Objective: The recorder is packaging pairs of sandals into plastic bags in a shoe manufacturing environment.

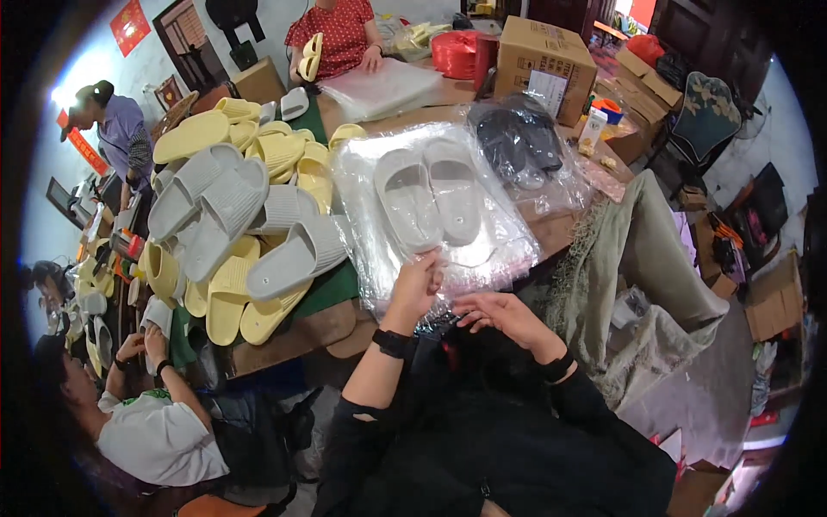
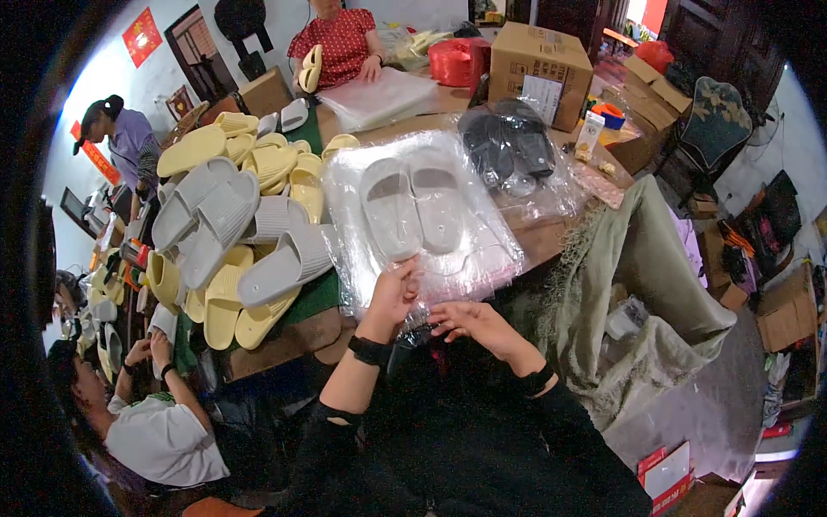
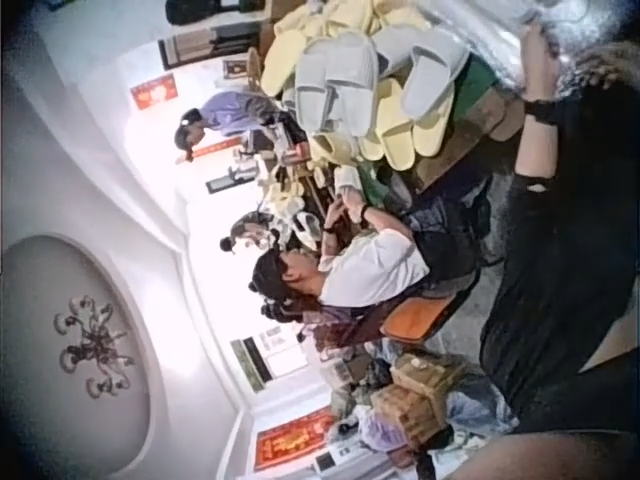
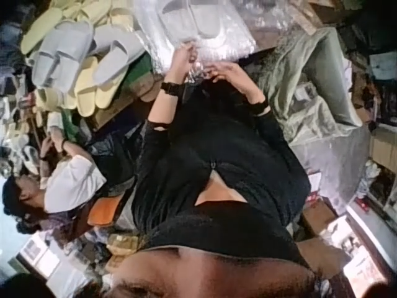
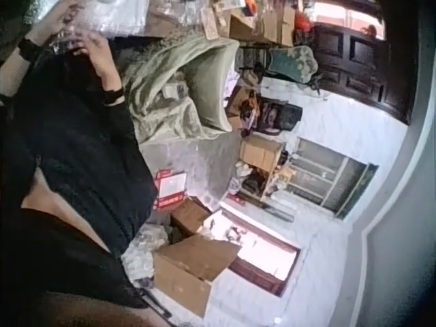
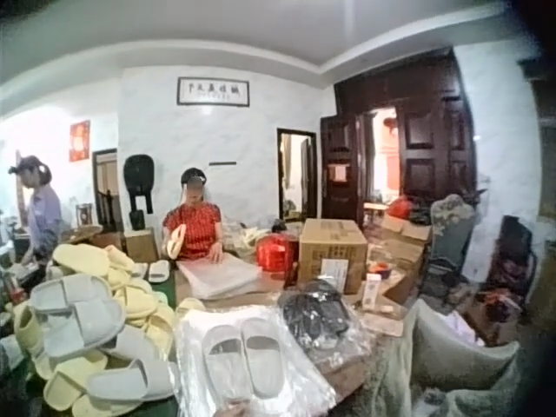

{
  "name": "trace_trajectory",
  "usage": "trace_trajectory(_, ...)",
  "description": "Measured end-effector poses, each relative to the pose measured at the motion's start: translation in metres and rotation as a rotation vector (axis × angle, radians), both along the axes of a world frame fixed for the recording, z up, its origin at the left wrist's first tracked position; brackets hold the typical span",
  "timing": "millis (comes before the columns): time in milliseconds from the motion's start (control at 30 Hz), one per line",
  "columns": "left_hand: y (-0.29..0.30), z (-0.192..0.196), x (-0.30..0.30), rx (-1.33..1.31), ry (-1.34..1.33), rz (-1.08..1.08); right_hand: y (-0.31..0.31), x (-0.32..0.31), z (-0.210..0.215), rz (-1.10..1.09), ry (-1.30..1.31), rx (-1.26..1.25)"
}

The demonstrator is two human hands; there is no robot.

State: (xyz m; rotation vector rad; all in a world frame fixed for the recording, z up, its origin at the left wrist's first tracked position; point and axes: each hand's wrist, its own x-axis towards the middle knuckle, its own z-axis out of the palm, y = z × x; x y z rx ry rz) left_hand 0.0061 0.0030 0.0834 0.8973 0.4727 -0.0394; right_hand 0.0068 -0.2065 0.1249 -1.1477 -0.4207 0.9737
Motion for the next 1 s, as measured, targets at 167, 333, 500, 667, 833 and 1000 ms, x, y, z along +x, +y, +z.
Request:
trace_trajectory(167, -0.047, 0.034, -0.005, -0.155, -0.003, 0.120, 0.011, 0.018, -0.013, -0.153, 0.187, 0.156)
trace_trajectory(333, -0.076, 0.034, -0.025, 0.354, -0.173, 0.022, 0.037, 0.033, -0.013, -0.335, 0.350, 0.045)
trace_trajectory(500, -0.073, 0.004, -0.032, 0.728, -0.198, 0.040, 0.052, 0.035, -0.036, -0.416, 0.136, 0.105)
trace_trajectory(667, -0.048, 0.009, -0.036, 1.593, -0.442, 0.182, 0.059, 0.056, -0.036, -0.253, 0.628, 0.463)
trace_trajectory(833, -0.027, -0.044, -0.026, 1.707, -0.403, 0.225, 0.074, 0.056, -0.078, -0.529, 0.594, 0.395)
trace_trajectory(1000, -0.029, -0.058, -0.025, 1.858, -0.358, 0.163, 0.086, 0.040, -0.068, -0.643, 0.634, 0.391)
